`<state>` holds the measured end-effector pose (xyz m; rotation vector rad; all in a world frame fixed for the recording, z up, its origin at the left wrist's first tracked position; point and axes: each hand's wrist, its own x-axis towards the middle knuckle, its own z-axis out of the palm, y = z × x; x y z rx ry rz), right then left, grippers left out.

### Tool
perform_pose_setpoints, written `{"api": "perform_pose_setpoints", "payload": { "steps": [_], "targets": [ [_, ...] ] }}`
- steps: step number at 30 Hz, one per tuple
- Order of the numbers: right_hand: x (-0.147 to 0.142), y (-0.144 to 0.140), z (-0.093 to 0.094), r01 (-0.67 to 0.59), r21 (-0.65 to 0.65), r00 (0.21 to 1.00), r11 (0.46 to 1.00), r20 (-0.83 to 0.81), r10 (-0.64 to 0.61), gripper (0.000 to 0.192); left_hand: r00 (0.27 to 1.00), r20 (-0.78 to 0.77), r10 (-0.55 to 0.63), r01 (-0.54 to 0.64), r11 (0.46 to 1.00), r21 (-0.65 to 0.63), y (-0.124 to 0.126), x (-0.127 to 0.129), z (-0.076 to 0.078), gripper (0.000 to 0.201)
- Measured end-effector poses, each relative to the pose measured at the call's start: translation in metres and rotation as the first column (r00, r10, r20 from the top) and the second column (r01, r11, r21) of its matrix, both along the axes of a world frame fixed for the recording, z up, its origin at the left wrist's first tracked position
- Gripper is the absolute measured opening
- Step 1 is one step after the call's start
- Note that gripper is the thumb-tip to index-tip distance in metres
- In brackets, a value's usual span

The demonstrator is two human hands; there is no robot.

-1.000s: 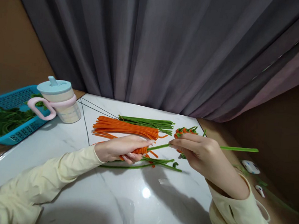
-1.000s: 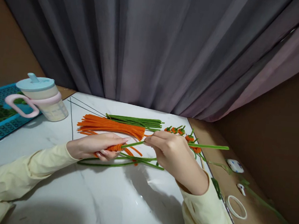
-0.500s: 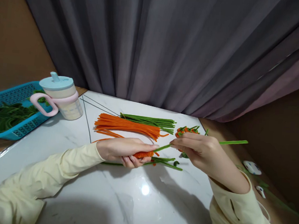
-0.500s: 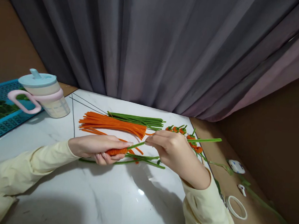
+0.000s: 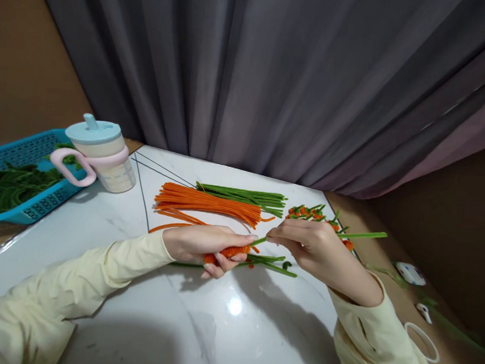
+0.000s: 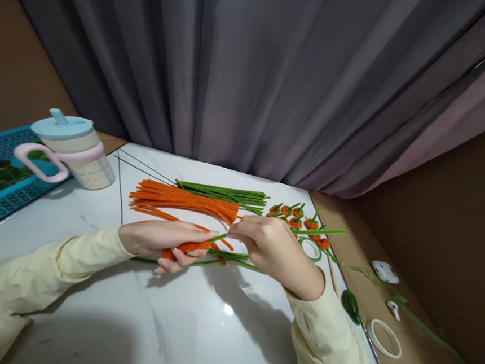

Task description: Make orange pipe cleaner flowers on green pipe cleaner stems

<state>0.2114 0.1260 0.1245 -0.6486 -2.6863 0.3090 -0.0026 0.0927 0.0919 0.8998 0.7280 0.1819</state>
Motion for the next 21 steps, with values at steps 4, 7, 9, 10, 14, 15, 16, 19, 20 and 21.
{"api": "perform_pose_setpoints", "payload": {
  "steps": [4,7,9,10,14,15,16,19,20,21],
  "targets": [
    [-0.002,0.002,-0.004,-0.023,-0.033,1.000,0.999,0.000,0.023,0.024,1.000,0.007,0.015,-0.015,1.000,-0.003,0.000,0.000,-0.003,0.050],
    [-0.006,0.001,-0.007,-0.059,-0.052,0.998,0.997,0.009,0.060,0.025,1.000,0.029,0.007,-0.006,1.000,-0.027,-0.001,0.000,-0.005,0.051],
    [-0.010,0.001,-0.010,-0.076,-0.058,0.997,0.995,0.018,0.077,0.025,0.999,0.040,0.011,-0.010,0.999,-0.038,0.000,0.001,-0.006,0.052],
    [-0.012,0.001,-0.012,-0.079,-0.060,0.997,0.995,0.020,0.080,0.025,0.999,0.045,0.023,-0.021,0.999,-0.036,0.001,0.002,-0.007,0.052],
    [-0.019,0.004,-0.025,-0.051,-0.089,0.999,0.995,0.003,0.052,0.022,0.993,0.037,0.110,-0.110,0.994,0.012,0.004,0.006,-0.012,0.052],
    [-0.019,0.005,-0.029,-0.040,-0.100,0.999,0.994,-0.002,0.040,0.021,0.990,0.030,0.141,-0.142,0.989,0.032,0.004,0.007,-0.015,0.052],
    [-0.018,0.005,-0.033,-0.024,-0.108,1.000,0.994,-0.002,0.024,0.020,0.984,0.029,0.175,-0.176,0.983,0.054,0.003,0.009,-0.019,0.051],
    [-0.008,0.002,-0.044,0.080,-0.088,0.996,0.993,0.034,-0.078,0.017,0.960,0.078,0.271,-0.277,0.956,0.096,-0.004,0.011,-0.034,0.046],
    [-0.002,-0.001,-0.047,0.125,-0.064,0.991,0.990,0.056,-0.122,0.020,0.955,0.091,0.283,-0.290,0.953,0.086,-0.007,0.011,-0.040,0.044],
    [0.004,-0.005,-0.050,0.167,-0.046,0.983,0.985,0.080,-0.163,0.023,0.954,0.096,0.284,-0.291,0.954,0.071,-0.010,0.011,-0.046,0.042]
  ]
}}
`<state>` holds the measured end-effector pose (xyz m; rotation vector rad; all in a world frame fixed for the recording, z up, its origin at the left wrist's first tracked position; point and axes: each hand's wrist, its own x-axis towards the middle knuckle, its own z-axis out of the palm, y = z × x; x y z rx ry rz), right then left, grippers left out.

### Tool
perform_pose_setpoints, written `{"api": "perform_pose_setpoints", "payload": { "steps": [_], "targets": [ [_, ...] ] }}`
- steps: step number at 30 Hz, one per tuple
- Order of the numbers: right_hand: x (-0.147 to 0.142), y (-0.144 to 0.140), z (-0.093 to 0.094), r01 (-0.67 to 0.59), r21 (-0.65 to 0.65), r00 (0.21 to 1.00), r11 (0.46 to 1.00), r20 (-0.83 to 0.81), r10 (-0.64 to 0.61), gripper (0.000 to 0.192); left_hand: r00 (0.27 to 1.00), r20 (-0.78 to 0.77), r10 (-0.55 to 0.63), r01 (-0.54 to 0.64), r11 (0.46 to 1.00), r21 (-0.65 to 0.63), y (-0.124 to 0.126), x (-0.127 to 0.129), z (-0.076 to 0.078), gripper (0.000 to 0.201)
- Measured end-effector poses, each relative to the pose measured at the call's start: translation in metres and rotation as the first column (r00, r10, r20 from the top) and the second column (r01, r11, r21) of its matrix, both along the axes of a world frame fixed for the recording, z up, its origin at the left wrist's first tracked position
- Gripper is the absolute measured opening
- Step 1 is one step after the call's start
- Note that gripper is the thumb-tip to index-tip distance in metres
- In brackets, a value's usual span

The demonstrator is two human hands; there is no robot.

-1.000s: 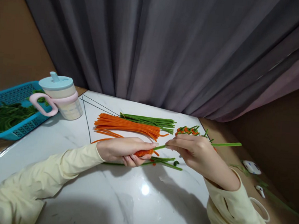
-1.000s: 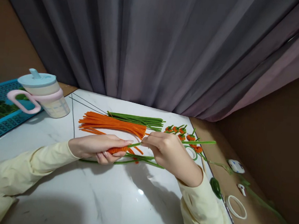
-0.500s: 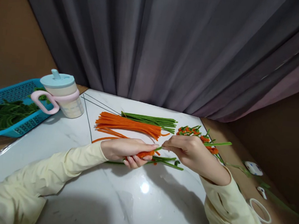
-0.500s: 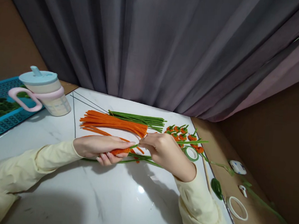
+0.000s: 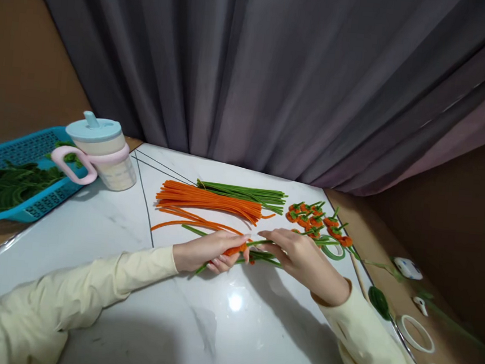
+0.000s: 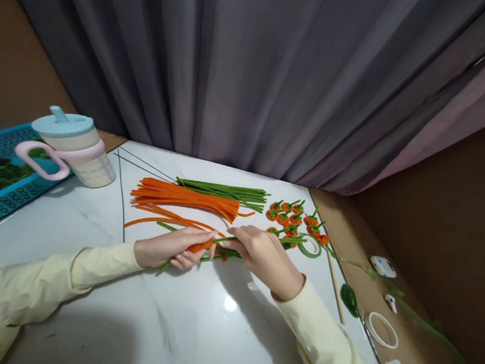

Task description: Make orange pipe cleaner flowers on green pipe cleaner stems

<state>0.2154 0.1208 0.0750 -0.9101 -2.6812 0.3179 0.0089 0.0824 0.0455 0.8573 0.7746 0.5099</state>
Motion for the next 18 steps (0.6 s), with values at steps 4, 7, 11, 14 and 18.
{"api": "perform_pose_setpoints", "payload": {
  "steps": [4,7,11,14,18],
  "targets": [
    [0.024,-0.020,-0.010,0.064,-0.205,0.998,0.977,0.021,-0.061,0.031,0.998,0.021,-0.062,0.063,0.996,-0.060,-0.008,0.002,-0.019,0.040],
    [0.033,-0.033,-0.020,0.107,-0.383,0.992,0.918,-0.015,-0.122,0.039,0.994,0.024,-0.109,0.111,0.991,-0.080,-0.008,0.006,-0.025,0.038],
    [0.033,-0.042,-0.038,0.199,-0.517,0.948,0.833,-0.115,-0.298,0.039,0.990,0.027,-0.136,0.138,0.984,-0.116,-0.004,0.010,-0.024,0.039],
    [0.032,-0.044,-0.049,0.154,-0.746,0.896,0.648,-0.171,-0.410,0.040,0.985,0.009,-0.170,0.170,0.975,-0.145,-0.002,0.009,-0.024,0.039],
    [0.035,-0.044,-0.060,-0.164,-0.936,0.784,0.312,-0.316,-0.535,0.029,0.972,0.039,-0.231,0.234,0.956,-0.178,0.002,0.004,-0.030,0.034]
  ]
}}
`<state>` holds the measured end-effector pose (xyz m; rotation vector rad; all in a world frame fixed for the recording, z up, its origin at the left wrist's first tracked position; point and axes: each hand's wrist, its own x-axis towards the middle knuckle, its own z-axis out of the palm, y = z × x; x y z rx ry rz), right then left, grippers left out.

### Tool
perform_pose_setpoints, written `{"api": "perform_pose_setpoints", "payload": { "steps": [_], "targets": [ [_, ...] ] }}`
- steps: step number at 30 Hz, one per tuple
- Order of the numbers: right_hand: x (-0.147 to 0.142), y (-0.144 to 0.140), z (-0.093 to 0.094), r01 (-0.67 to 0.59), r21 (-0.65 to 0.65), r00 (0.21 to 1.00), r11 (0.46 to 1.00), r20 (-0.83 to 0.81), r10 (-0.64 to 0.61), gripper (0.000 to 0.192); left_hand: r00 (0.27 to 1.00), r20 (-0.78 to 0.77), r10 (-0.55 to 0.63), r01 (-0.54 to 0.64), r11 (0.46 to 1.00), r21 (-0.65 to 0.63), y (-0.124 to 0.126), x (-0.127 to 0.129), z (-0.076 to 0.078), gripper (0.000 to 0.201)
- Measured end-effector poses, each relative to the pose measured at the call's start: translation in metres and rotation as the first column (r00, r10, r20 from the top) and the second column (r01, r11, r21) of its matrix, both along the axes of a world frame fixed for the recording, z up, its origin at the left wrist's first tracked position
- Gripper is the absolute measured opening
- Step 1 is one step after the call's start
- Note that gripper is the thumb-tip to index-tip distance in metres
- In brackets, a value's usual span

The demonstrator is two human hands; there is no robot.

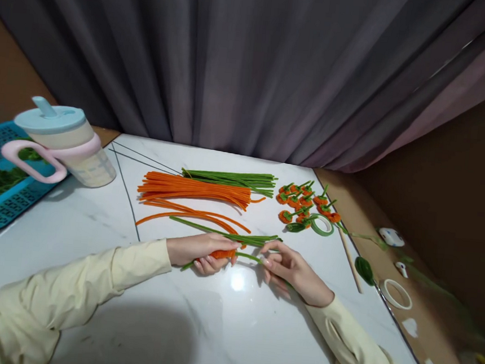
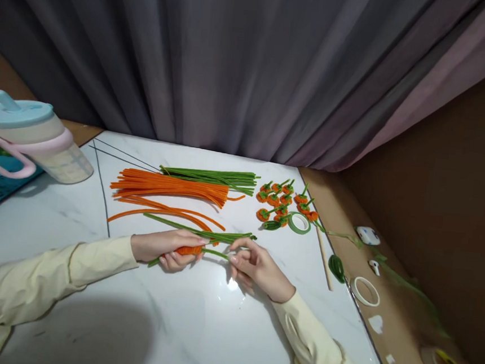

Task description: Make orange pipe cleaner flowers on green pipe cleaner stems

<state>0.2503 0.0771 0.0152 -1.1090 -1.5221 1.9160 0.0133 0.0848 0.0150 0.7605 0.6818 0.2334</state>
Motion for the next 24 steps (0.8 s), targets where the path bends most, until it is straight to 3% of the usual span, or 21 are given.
{"api": "perform_pose_setpoints", "payload": {
  "steps": [3,6,11,14,19,24],
  "targets": [
    [0.001,0.001,-0.005,0.009,-0.039,0.974,0.999,-0.225,-0.017,0.025,0.997,0.081,0.020,-0.012,0.996,-0.091,0.007,-0.003,-0.006,0.035],
    [0.001,0.001,-0.008,-0.044,-0.036,0.954,0.998,-0.298,0.032,0.020,0.987,0.145,0.065,-0.036,0.981,-0.193,0.013,-0.005,-0.010,0.039],
    [0.003,-0.003,-0.011,-0.294,-0.227,0.882,0.929,-0.438,0.172,0.033,0.978,0.179,0.104,-0.051,0.958,-0.281,0.017,-0.007,-0.013,0.044],
    [0.005,-0.006,-0.014,-0.364,-0.233,0.846,0.902,-0.488,0.215,0.034,0.974,0.194,0.119,-0.053,0.947,-0.317,0.017,-0.008,-0.015,0.043],
    [0.005,-0.005,-0.019,-0.329,-0.075,0.850,0.941,-0.458,0.260,0.030,0.945,0.236,0.225,-0.124,0.917,-0.378,0.022,-0.011,-0.021,0.036],
    [0.003,-0.003,-0.018,-0.101,0.117,0.956,0.988,-0.265,0.129,0.030,0.905,0.271,0.327,-0.202,0.893,-0.401,0.026,-0.012,-0.024,0.036]
  ]
}}
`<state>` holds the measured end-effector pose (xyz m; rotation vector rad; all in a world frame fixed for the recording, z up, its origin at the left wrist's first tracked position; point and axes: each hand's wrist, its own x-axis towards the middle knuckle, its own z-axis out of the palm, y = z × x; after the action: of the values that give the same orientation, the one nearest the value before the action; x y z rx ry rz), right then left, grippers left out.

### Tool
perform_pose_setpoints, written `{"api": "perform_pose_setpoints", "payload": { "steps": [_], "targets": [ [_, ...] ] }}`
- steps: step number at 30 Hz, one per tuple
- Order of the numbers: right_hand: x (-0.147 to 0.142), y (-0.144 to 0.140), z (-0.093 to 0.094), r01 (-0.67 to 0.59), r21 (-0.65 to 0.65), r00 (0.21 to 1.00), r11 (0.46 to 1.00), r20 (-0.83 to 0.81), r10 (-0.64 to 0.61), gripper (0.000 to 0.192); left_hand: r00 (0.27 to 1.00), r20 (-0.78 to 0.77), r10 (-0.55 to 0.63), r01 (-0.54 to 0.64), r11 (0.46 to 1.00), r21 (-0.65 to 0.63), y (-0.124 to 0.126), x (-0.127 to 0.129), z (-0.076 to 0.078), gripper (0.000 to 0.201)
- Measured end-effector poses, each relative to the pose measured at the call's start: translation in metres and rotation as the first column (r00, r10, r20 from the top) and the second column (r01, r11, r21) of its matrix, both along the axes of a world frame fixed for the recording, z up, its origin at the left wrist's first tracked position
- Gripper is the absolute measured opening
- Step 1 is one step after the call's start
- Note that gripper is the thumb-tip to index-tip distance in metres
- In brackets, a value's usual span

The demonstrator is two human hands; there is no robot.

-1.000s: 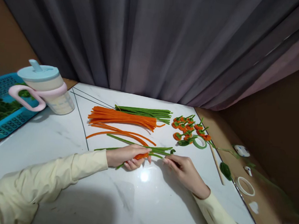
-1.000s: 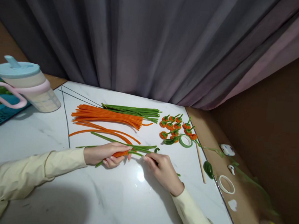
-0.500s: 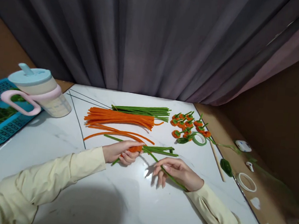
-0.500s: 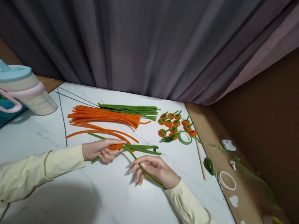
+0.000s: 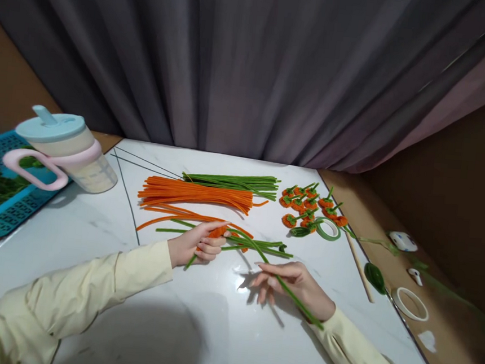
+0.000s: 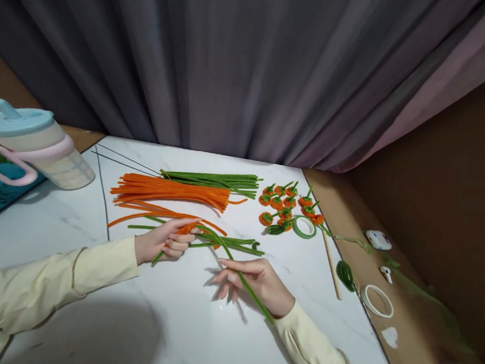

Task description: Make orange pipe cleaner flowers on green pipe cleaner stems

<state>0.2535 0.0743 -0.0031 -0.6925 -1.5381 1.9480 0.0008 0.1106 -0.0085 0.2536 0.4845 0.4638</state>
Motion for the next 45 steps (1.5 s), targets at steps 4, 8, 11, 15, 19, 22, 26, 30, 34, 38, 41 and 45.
{"api": "perform_pose_setpoints", "payload": {
  "steps": [4,8,11,15,19,22,26,30,34,38,41,45],
  "targets": [
    [-0.007,-0.008,0.009,0.127,0.632,0.915,0.765,0.224,-0.337,0.030,1.000,0.010,0.025,-0.025,1.000,0.002,-0.001,0.001,0.001,0.036],
    [-0.020,-0.020,0.008,-0.062,0.940,0.836,0.334,0.232,-0.497,0.035,0.999,-0.006,0.032,-0.032,0.999,0.009,-0.007,0.006,0.003,0.033],
    [-0.028,-0.020,0.002,0.005,0.928,0.823,0.373,0.208,-0.529,0.038,0.999,-0.018,0.031,-0.031,0.999,0.009,-0.012,0.010,0.002,0.033],
    [-0.034,-0.008,0.007,0.520,0.559,0.721,0.646,0.118,-0.683,0.032,0.995,-0.003,0.095,-0.095,0.995,-0.001,-0.014,0.010,0.004,0.030],
    [-0.049,-0.005,0.025,0.569,-0.119,0.822,0.814,0.108,-0.559,0.023,0.975,0.040,0.220,-0.222,0.975,0.033,-0.009,0.017,0.016,0.032],
    [-0.070,-0.013,0.029,0.285,-0.267,0.954,0.921,0.169,-0.246,0.038,0.967,0.068,0.247,-0.252,0.964,0.083,-0.007,0.029,0.025,0.030],
    [-0.098,-0.020,0.014,0.137,-0.359,0.985,0.923,0.149,-0.088,0.049,0.961,0.034,0.274,-0.276,0.942,0.190,-0.006,0.040,0.023,0.026],
    [-0.107,-0.018,0.002,0.125,-0.432,0.991,0.893,0.102,-0.090,0.054,0.941,-0.026,0.336,-0.316,0.906,0.283,-0.006,0.042,0.013,0.027],
    [-0.104,-0.018,-0.001,0.062,-0.447,0.998,0.892,0.052,-0.044,0.049,0.949,-0.103,0.298,-0.258,0.920,0.294,-0.008,0.042,0.010,0.030],
    [-0.106,-0.024,-0.006,0.048,-0.478,0.999,0.877,0.039,-0.034,0.047,0.946,-0.119,0.301,-0.267,0.934,0.239,-0.008,0.042,0.014,0.031],
    [-0.103,-0.019,-0.005,-0.014,-0.475,0.997,0.880,0.064,0.051,0.048,0.949,-0.090,0.302,-0.285,0.944,0.164,-0.005,0.041,0.016,0.030],
    [-0.077,0.017,0.010,-0.109,-0.328,0.962,0.938,0.204,0.183,0.043,0.958,-0.010,0.286,-0.286,0.957,0.044,0.001,0.033,0.014,0.030]
  ]
}}
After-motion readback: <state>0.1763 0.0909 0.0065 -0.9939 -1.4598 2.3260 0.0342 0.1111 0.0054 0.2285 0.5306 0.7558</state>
